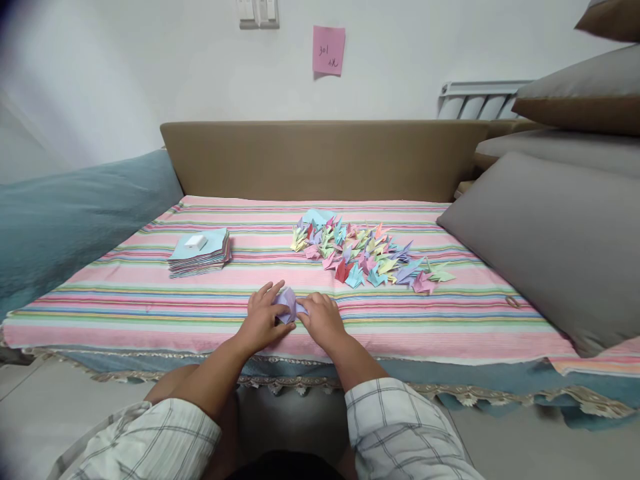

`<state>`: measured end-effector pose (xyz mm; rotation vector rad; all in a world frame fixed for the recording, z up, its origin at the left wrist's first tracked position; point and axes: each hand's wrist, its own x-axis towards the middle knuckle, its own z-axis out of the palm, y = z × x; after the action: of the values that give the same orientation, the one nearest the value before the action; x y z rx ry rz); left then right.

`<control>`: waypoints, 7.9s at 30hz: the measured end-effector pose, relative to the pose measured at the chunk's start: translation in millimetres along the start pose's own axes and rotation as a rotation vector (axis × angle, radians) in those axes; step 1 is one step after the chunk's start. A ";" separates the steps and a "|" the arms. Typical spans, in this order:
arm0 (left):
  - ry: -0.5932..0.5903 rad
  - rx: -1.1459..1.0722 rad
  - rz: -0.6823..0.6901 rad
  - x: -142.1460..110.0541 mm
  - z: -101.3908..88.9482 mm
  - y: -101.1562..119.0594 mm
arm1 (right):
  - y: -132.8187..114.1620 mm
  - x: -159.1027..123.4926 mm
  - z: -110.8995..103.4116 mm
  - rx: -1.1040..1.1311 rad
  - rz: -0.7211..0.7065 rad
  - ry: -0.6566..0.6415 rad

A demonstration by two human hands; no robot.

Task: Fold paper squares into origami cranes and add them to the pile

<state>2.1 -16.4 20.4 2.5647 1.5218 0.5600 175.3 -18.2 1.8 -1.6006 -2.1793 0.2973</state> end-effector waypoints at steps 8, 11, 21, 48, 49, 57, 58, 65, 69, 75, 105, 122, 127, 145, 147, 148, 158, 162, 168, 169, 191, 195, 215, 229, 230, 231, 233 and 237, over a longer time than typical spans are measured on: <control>0.000 -0.044 0.027 0.3 1.4 0.3 | -0.4 -1.3 -0.1 -0.009 -0.017 0.011; -0.009 -0.050 0.038 1.0 1.6 -1.4 | -1.4 -1.8 -1.3 -0.010 -0.018 0.006; -0.044 -0.191 -0.006 8.6 -3.6 -9.8 | -1.4 -1.3 1.5 -0.042 -0.001 0.003; 0.127 -0.306 0.143 25.5 7.3 -25.0 | -2.6 -1.8 -1.9 -0.031 -0.001 0.023; 0.124 -0.291 0.148 25.2 6.7 -24.8 | -2.7 -1.8 -2.0 -0.035 -0.001 0.022; 0.088 -0.184 0.223 22.3 1.9 -23.3 | -3.4 -2.2 -2.9 -0.040 0.001 0.012; 0.092 -0.184 0.231 22.3 2.3 -23.7 | -3.5 -2.3 -2.8 -0.037 -0.001 0.012; 0.109 -0.155 0.238 22.4 4.3 -23.9 | -2.8 -2.7 -0.2 -0.031 -0.004 0.033; 0.102 -0.125 0.255 20.7 4.2 -23.2 | 3.3 -2.1 -1.5 0.101 -0.037 0.047; 0.071 -0.047 0.275 19.8 0.9 -18.7 | 10.4 -5.1 -10.5 0.412 0.011 0.106; -0.010 -0.329 -0.162 26.7 -10.2 -15.8 | 1.3 0.1 -13.4 0.320 0.210 0.066; -0.112 -0.203 -0.279 41.0 -11.7 -18.2 | 11.8 -2.3 -8.8 0.367 -0.054 0.048; -0.101 -0.135 -0.254 39.6 -10.3 -17.3 | 4.6 -1.5 -4.2 0.133 -0.062 0.035; -0.040 -0.098 -0.106 41.7 0.2 -15.9 | -5.4 -3.5 -0.2 -0.025 -0.015 0.044; -0.040 -0.094 -0.115 43.6 -0.5 -14.5 | -6.4 -3.9 -0.4 -0.036 -0.012 0.045; -0.048 -0.085 -0.116 44.4 -1.1 -14.0 | -6.9 -4.1 -0.5 -0.041 -0.009 0.045; -0.148 -0.053 -0.171 53.2 -12.9 -2.8 | -9.0 -3.3 0.5 -0.105 0.018 0.039; -0.154 -0.035 -0.180 55.1 -13.3 2.0 | -8.1 -2.5 -1.4 -0.085 0.014 0.040; -0.112 0.031 -0.114 53.6 -10.0 4.7 | -2.7 -1.9 -1.6 0.055 0.016 0.080; -0.112 0.036 -0.110 53.3 -10.4 5.3 | -1.6 -2.3 -1.3 0.096 0.034 0.095; -0.204 0.283 -0.014 58.8 -15.0 23.0 | 18.5 -0.4 -27.2 0.311 -0.098 0.013; -0.202 0.286 -0.005 59.0 -14.9 21.7 | 17.0 1.9 -27.1 0.225 -0.077 -0.035; -0.250 -0.062 -0.146 57.0 -30.0 -5.6 | 8.9 4.6 -39.2 0.128 -0.096 -0.183; -0.065 -0.256 0.191 30.3 -28.4 -16.2 | 9.3 5.1 -38.2 0.108 -0.105 -0.187; -0.100 -0.226 0.203 27.0 -26.3 -15.2 | 9.6 4.9 -38.7 0.119 -0.104 -0.190; -0.118 -0.199 0.193 24.5 -23.5 -14.3 | 10.2 4.7 -39.1 0.135 -0.102 -0.191; -0.133 -0.164 0.171 21.8 -17.4 -13.7 | 12.0 3.9 -39.8 0.182 -0.096 -0.190; -0.144 -0.144 0.153 23.3 -9.9 -14.8 | 15.5 2.3 -40.4 0.256 -0.107 -0.188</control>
<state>-3.8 10.1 31.5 2.5624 1.2032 0.4697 206.2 -14.1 31.9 -1.3580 -2.2466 0.6886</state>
